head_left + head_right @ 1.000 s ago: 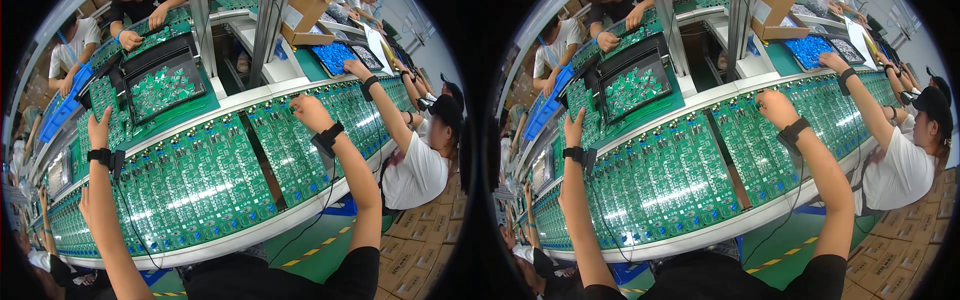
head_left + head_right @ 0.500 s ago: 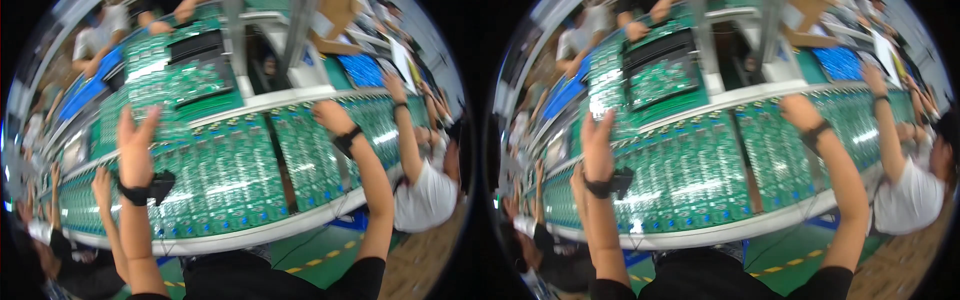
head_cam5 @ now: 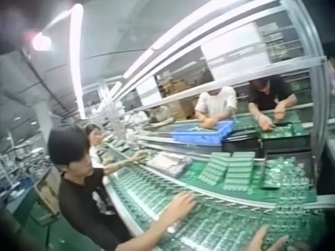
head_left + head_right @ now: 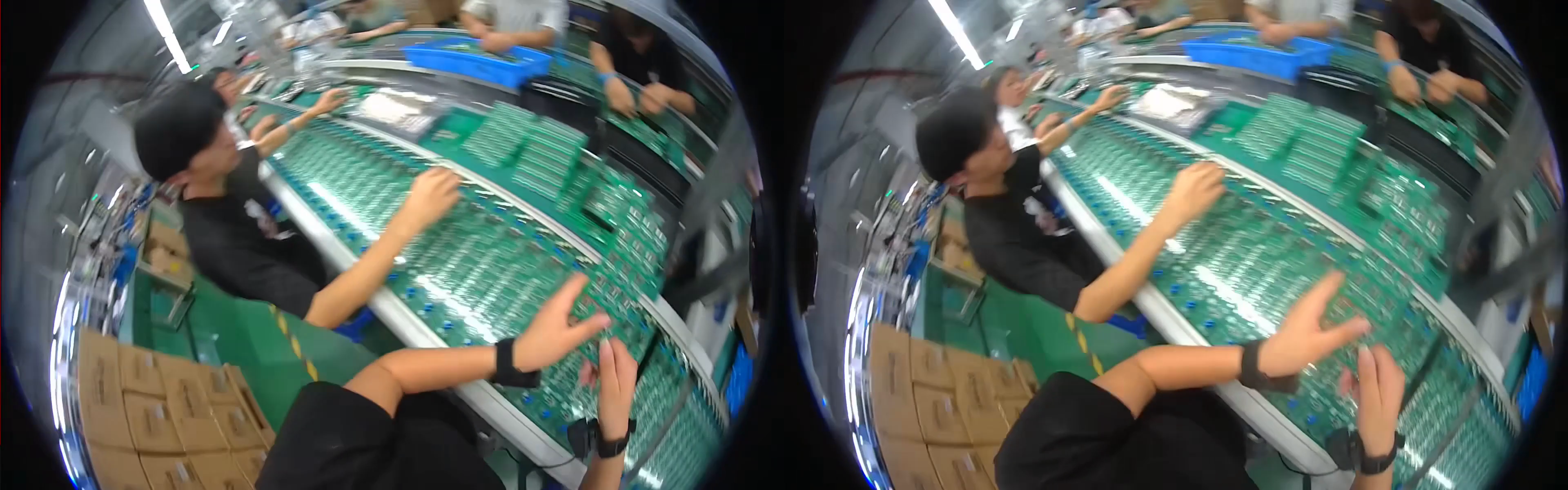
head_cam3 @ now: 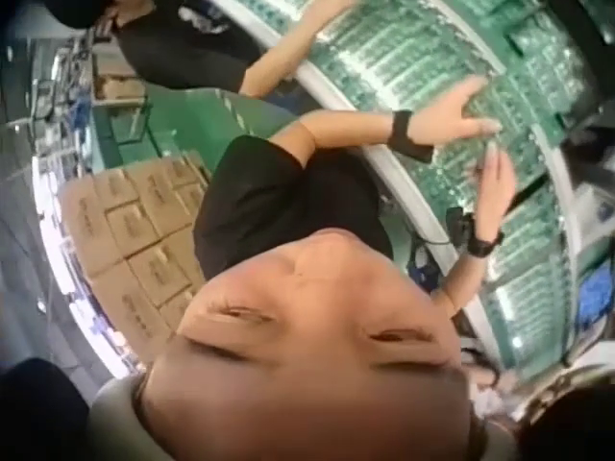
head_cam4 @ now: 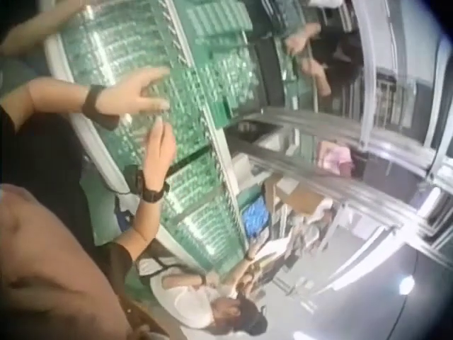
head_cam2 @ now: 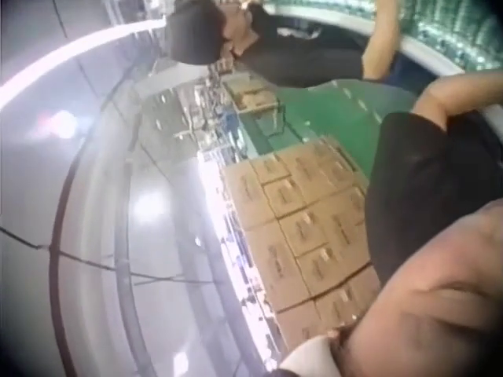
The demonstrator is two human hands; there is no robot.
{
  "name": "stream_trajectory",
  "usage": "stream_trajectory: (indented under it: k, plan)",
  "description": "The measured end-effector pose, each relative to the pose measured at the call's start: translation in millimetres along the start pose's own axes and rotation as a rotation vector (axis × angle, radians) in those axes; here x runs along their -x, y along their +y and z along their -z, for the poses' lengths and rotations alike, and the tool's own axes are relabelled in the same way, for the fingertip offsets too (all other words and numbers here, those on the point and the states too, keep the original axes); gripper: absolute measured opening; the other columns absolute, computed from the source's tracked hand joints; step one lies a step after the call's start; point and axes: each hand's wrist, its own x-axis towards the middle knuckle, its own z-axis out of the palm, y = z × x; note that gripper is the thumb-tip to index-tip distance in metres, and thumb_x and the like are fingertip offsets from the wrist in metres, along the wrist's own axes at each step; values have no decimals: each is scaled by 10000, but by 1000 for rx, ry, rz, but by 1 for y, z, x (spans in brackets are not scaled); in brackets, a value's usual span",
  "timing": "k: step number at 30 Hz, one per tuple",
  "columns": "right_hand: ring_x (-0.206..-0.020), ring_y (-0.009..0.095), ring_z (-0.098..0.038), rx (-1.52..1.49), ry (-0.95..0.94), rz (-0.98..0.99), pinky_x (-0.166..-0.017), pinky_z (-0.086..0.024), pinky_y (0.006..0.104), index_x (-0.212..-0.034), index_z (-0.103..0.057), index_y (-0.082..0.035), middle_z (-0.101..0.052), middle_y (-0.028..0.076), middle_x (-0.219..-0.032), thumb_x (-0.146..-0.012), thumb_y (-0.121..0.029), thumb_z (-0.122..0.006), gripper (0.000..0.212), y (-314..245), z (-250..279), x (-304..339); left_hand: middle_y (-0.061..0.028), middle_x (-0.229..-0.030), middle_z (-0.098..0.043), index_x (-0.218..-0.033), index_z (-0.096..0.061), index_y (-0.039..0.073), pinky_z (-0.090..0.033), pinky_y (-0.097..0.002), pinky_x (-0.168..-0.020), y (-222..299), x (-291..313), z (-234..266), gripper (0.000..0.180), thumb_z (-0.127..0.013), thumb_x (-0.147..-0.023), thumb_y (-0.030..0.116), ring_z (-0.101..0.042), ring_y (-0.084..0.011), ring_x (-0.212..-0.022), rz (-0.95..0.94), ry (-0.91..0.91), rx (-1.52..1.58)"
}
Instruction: The person picks up a circuit board from a tray, snaps off small components by hand, and places them into a container. They then pick up a green plastic strip, snap it into smaller pieces, and place those pieces onto the circuit boards on the assembly line.
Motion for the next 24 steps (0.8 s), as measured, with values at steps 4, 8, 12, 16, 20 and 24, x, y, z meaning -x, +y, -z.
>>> stream_trajectory:
  k: [4, 8, 12, 16, 20, 24]
  plan:
    - [-447, 58, -452, 64, -46, -18, -394, -311, 187, -736, -494, -14, -467, 15, -558, -908, -210, -449, 265, -10, -29, -6, -73, -938, -572, -1084, -482, -9, -487, -231, -552, 8, -9, 51, 439, -699, -743, 162, -582, -122, -698, 231, -244, 175]
    - [-420, 48, -426, 27, -39, -37, -371, -298, 184, -708, -485, -18, -469, 12, -555, -909, -224, -452, 290, -9, -40, -19, -54, -850, -585, -1001, -517, 2, -473, -231, -505, 10, -22, 73, 339, -695, -738, 119, -575, -107, -624, 547, -517, 367]
    - [-409, 41, -411, 70, 15, -21, -359, -288, 177, -693, -484, -19, -473, 11, -556, -909, -236, -458, 308, -12, -37, -31, -46, -774, -588, -922, -538, 7, -463, -236, -493, 14, -28, 74, 249, -688, -735, 73, -565, -110, -577, 614, -525, 452]
    - [-396, 44, -399, 22, -34, -121, -356, -289, 175, -707, -485, -26, -436, 1, -532, -913, -259, -456, 312, -17, -43, -32, -47, -745, -588, -900, -543, 9, -465, -237, -494, 16, -35, 83, 230, -689, -733, 69, -566, -114, -565, 622, -539, 498]
    - [-411, 49, -410, -445, -44, -166, -351, -285, 174, -737, -486, -39, -409, -6, -539, -914, -272, -455, 295, -3, -53, -34, -47, -732, -585, -896, -543, 6, -467, -238, -498, 13, -38, 87, 228, -691, -737, 78, -566, -113, -563, 694, -559, 665]
    - [-452, 51, -432, -405, 206, -70, -356, -293, 178, -760, -481, -54, -397, -11, -556, -919, -309, -436, 304, 1, -69, -49, -42, -712, -580, -897, -540, 5, -457, -232, -479, 12, -51, 94, 233, -692, -743, 92, -555, -103, -545, 578, -504, 550]
